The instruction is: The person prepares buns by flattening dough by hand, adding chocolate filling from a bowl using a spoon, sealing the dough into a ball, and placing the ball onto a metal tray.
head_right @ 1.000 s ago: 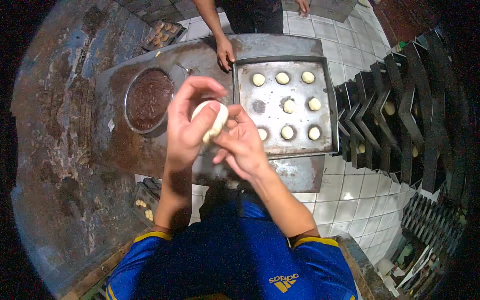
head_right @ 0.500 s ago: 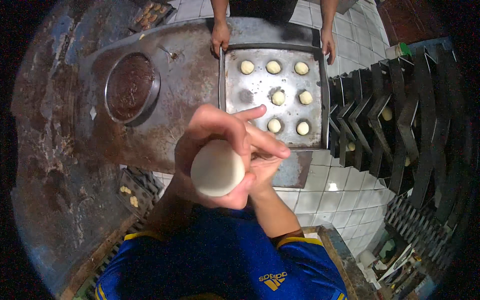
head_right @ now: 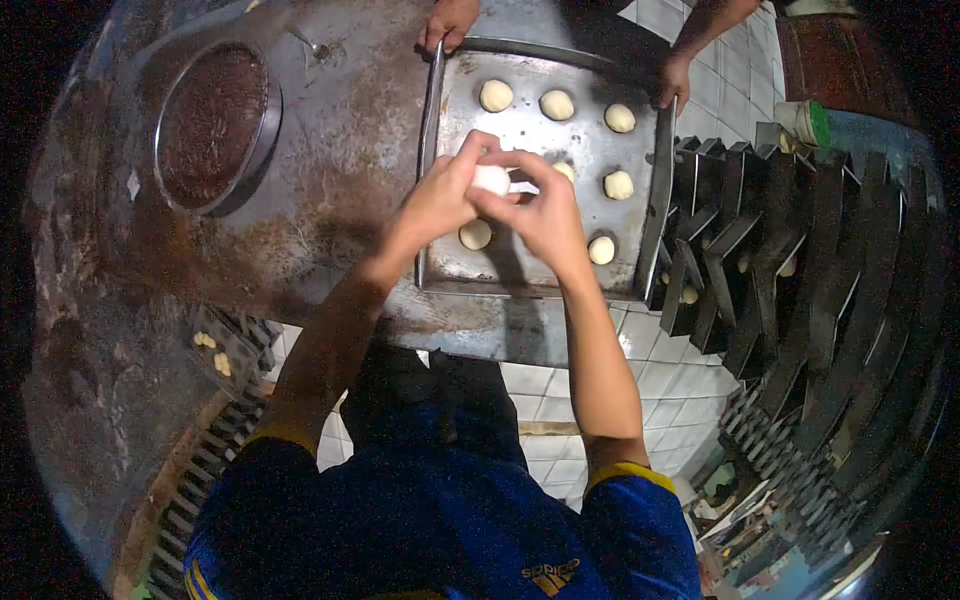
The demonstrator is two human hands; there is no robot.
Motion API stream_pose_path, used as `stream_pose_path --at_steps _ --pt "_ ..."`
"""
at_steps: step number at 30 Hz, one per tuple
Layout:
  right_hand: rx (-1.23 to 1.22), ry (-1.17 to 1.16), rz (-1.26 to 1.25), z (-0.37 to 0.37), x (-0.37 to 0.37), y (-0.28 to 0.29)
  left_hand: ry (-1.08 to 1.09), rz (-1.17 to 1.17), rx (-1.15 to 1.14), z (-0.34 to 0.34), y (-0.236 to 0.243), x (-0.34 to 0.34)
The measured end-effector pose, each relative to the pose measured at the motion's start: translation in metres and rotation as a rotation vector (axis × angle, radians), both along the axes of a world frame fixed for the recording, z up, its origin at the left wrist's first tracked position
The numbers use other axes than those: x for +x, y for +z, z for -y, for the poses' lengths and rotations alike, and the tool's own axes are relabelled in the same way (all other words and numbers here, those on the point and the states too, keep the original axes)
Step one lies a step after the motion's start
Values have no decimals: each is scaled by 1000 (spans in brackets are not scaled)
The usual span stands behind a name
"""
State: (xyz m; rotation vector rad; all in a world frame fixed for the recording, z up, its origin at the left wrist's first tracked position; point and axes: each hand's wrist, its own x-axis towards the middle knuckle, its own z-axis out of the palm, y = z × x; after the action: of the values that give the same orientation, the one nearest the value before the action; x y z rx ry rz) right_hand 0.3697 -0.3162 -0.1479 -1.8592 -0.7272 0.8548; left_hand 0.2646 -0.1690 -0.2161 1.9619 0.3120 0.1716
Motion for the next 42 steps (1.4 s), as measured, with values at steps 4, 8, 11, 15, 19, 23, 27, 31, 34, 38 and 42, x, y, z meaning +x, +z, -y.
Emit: stream_pose_path --at_steps 4,8,11,15,19,23,27,31,34,38,42 --pt "-71 50 395 -9 26 -118 66 37 8 -26 -29 -27" --pt "-310 448 930 -21 12 -168 222 -98 -36 -41 -13 -127" --pt "-308 475 1103 -30 -1 -176 467 -360 -167 -33 -8 -224" --pt "-352 503 1066 -36 -13 -181 600 -396 -55 -14 -3 -321" --pt "-131 187 459 -15 47 -200 613 -415 -255 -3 0 -329" --pt "330 -395 4 18 69 -103 525 -297 -231 -15 -10 -356" --pt "386 -563 -104 122 25 -60 406 -185 -256 -16 -8 -368" --pt "193 -681 -230 148 -129 -20 451 -280 -36 4 24 -447" --pt "311 -686 -495 180 -240 -44 445 -195 -143 31 12 -504" --pt "176 -221 -595 123 -413 -55 597 -411 -76 83 82 -631" --pt "48 47 -540 57 -518 -68 776 -77 65 116 99 -738"
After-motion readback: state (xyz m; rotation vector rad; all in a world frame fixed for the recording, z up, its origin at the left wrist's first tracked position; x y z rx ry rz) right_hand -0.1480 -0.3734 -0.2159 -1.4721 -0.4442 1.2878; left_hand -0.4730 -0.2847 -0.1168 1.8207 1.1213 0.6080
